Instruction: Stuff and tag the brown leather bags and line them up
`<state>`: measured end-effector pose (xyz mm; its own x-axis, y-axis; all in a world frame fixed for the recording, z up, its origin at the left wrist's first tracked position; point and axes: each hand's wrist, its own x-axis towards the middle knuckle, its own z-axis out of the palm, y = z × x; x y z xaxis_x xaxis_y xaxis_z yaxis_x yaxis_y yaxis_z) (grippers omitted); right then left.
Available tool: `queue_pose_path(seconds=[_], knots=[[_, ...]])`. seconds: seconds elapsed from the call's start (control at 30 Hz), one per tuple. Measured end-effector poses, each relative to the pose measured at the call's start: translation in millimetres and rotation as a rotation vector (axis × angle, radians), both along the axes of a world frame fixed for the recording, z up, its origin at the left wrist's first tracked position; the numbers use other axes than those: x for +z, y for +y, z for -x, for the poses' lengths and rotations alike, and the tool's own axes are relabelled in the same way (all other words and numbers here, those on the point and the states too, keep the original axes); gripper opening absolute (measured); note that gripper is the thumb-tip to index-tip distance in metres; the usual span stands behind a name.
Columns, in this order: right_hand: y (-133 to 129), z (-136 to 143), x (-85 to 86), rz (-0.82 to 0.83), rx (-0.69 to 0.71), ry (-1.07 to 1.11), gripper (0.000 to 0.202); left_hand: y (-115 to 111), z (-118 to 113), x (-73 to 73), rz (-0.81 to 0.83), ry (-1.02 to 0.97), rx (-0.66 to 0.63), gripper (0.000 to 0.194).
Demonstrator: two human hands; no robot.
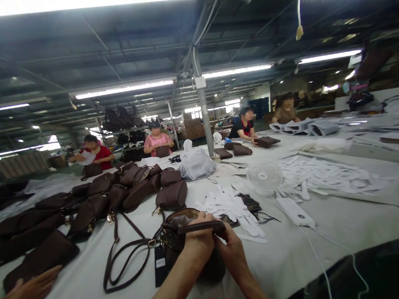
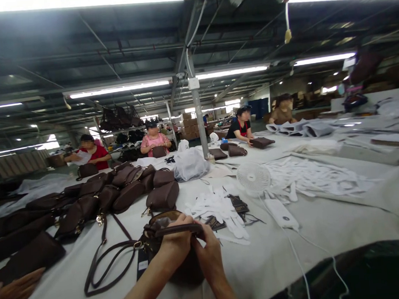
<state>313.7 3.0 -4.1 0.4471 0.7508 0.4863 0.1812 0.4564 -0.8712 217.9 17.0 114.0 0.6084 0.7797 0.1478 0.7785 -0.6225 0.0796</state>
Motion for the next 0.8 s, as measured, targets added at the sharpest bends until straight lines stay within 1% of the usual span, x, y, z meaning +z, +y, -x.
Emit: queue_pose_path(seconds=[0.07, 0.17, 0.33, 0.4, 0.47, 0.57, 0.63, 0.7, 0.73, 0.77, 0.8], knots=[[1, 0, 1.6, 0.031, -0.045, 0.022, 0.044, 1, 1, 3.1, 0.011, 0.026, 0.014, 0.027], [1, 2, 2.1, 0.041, -0.105, 0.027, 0.049, 1, 2, 4.4, 0.017, 0.056, 0.031, 0.027], [-5, 5, 1.1, 0.120, -0.172, 0.069, 0.063, -3, -2, -6.8, -0.044, 0.043, 0.071, 0.025], [-7, 4, 1.4, 0.147, -0.191, 0.041, 0.062, -4, -3, -10.0, -0.054, 0.035, 0.072, 0.023], [-9, 3, 1.7, 0.142, -0.190, 0.011, 0.058, -5, -3, -10.9, -0.064, 0.026, 0.057, 0.021], [-10, 4, 0.9, 0.071, -0.192, -0.022, 0.044, -4, -1, -11.8, -0.081, -0.016, 0.024, 0.021], [-8, 4, -0.7, -0.010, -0.168, -0.051, 0.045, -2, 1, -13.7, -0.085, -0.037, 0.024, 0.021], [-5, 4, -2.6, -0.052, -0.098, -0.084, 0.063, 0, 4, -17.0, -0.084, -0.050, 0.044, 0.020], [-3, 4, -3.1, -0.046, -0.046, -0.099, 0.072, 1, 5, -18.8, -0.086, -0.060, 0.051, 0.019], [0, 4, -3.2, -0.023, 0.007, -0.114, 0.076, 2, 6, -20.6, -0.090, -0.072, 0.052, 0.017], [2, 4, -2.6, 0.006, 0.055, -0.128, 0.073, 2, 8, -22.3, -0.094, -0.085, 0.048, 0.016]])
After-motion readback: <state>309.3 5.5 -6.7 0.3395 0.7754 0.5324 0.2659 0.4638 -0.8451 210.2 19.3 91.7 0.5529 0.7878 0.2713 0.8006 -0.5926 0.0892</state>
